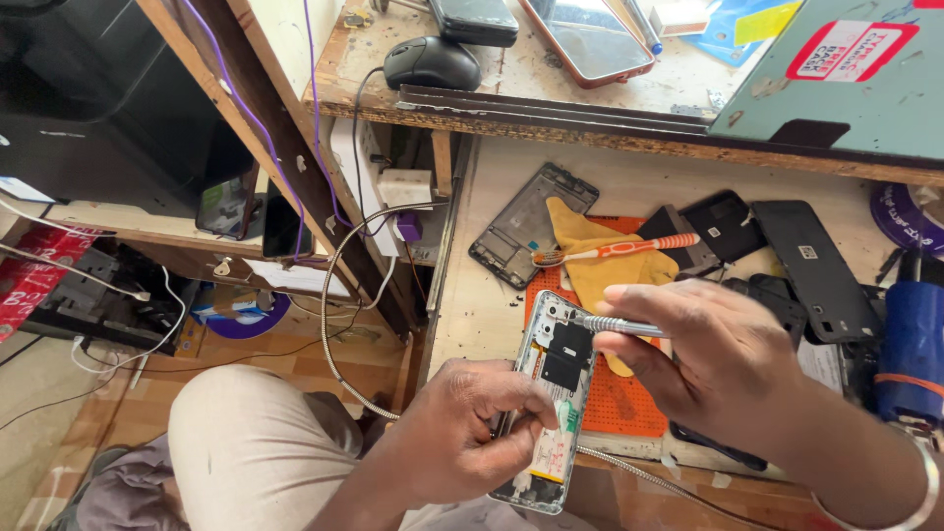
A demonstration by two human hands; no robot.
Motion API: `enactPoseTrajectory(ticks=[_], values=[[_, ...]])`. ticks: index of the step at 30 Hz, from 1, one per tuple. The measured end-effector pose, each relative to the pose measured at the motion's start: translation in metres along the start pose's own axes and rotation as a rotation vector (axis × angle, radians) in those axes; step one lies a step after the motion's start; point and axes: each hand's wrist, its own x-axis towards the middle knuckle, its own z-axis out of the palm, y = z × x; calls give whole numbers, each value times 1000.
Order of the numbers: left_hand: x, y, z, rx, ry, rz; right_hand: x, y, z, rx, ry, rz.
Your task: The person repairs a disassembled smartphone, first using a blue electric screwdriver to remove screws from the phone's rear frame, then switching to a small precision screwdriver to work on screws and internal components while holding the phone. They continue working on the device and finally reach across the workbench.
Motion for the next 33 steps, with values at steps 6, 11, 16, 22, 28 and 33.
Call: enactPoseTrajectory(ticks=[6,11,16,22,28,33], values=[[1,5,0,67,5,-6,-11,8,2,230,-42,67],[2,6,1,75,-1,-35,-16,8,4,92,-5,22],[-3,-10,5,-52,125,-143,-10,-3,-5,157,50,156],[-3,-38,11,-371,622,133,-9,12,-13,525,-75,326],[0,-45,9,-596,562,147,-22,17,7,643,-344,413],[1,-43,6,-632,537,108,-19,16,10,459,-545,506]])
